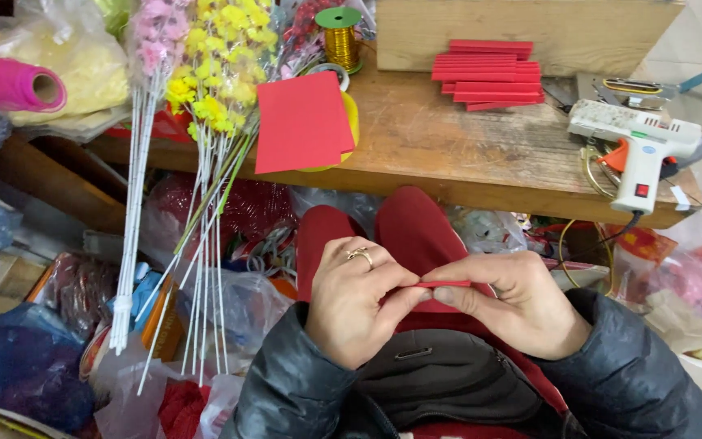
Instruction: Folding small red paper sheets to create decorative items.
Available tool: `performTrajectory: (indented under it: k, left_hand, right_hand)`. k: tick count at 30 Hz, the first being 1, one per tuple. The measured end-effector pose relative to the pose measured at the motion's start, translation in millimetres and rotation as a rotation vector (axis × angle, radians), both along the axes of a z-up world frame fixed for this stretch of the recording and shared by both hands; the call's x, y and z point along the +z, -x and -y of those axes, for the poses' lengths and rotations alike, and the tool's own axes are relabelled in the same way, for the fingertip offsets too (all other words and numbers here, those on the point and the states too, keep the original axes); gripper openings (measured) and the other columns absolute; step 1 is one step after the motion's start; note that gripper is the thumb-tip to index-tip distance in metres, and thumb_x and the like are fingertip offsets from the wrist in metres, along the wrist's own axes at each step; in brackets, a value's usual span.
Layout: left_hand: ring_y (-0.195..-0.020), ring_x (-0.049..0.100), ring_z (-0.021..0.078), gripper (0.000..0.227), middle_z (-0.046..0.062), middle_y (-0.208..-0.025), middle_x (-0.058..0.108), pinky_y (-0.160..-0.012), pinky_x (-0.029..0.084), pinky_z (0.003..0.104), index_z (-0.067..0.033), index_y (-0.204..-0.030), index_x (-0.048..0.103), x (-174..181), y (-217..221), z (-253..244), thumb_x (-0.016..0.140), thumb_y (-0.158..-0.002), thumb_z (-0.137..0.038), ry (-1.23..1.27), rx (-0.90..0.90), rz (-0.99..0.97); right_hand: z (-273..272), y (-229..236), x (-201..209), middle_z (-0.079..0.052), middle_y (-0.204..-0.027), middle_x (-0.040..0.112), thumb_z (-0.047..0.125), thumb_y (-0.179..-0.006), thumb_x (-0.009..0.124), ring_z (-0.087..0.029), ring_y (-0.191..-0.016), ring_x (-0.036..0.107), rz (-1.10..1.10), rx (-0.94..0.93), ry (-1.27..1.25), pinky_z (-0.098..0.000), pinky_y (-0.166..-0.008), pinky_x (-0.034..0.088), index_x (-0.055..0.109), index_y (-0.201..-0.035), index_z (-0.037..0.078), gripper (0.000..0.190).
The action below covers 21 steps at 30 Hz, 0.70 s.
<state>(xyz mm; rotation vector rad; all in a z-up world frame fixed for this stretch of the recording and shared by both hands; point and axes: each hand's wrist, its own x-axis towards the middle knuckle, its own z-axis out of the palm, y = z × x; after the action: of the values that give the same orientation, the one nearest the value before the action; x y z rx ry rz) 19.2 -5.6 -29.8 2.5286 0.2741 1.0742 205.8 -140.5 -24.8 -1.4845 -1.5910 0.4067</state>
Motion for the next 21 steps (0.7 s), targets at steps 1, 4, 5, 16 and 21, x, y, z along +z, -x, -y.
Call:
performTrajectory:
  k: [1, 4, 5, 16, 21]
  left_hand:
    - [-0.085, 0.062, 0.0206, 0.018, -0.005, -0.079, 0.065, -0.091, 0.044, 0.041, -0.0176, -0.085, 0.077, 1, 1, 0, 0.076, -0.093, -0.034, 0.000, 0.006, 0.000]
    - [-0.086, 0.062, 0.0187, 0.018, -0.007, -0.078, 0.065, -0.089, 0.042, 0.040, -0.0181, -0.082, 0.077, 1, -1, 0, 0.078, -0.093, -0.033, 0.011, -0.023, 0.035]
    - [-0.085, 0.063, 0.0179, 0.019, -0.008, -0.079, 0.067, -0.089, 0.042, 0.040, -0.0184, -0.082, 0.077, 0, -1, 1, 0.077, -0.093, -0.034, 0.024, -0.034, 0.017]
    - [-0.072, 0.064, 0.0200, 0.018, -0.006, -0.078, 0.070, -0.085, 0.041, 0.039, -0.0216, -0.086, 0.076, 0, 7, -12, 0.074, -0.093, -0.039, 0.129, -0.056, -0.079]
    - [-0.072, 0.064, 0.0135, 0.013, -0.010, -0.076, 0.069, -0.091, 0.040, 0.036, -0.0233, -0.085, 0.076, 1, 19, -26, 0.077, -0.091, -0.035, 0.211, -0.029, -0.050]
  right_hand:
    - [-1, 1, 2, 0.004, -0.097, 0.088, 0.023, -0.092, 0.073, -0.006, -0.085, 0.082, 0.000, 0.006, 0.000, -0.0220, -0.074, 0.062, 0.082, -0.109, 0.015, 0.020]
    - [1, 1, 7, 0.003, -0.092, 0.087, 0.028, -0.089, 0.077, -0.006, -0.084, 0.077, -0.093, -0.086, 0.098, -0.0230, -0.078, 0.058, 0.085, -0.099, 0.013, 0.020]
    - [1, 1, 7, 0.003, -0.088, 0.086, 0.028, -0.089, 0.076, -0.006, -0.078, 0.076, -0.051, -0.078, 0.064, -0.0228, -0.073, 0.058, 0.085, -0.098, 0.014, 0.018]
    - [8, -24, 6, -0.003, -0.089, 0.089, 0.016, -0.081, 0.083, -0.005, -0.075, 0.077, -0.118, -0.152, 0.056, -0.0192, -0.071, 0.060, 0.087, -0.095, 0.009, 0.016]
    - [18, -38, 12, -0.011, -0.096, 0.085, 0.006, -0.085, 0.078, -0.011, -0.085, 0.074, -0.197, -0.237, 0.028, -0.0227, -0.078, 0.058, 0.083, -0.101, 0.001, 0.017]
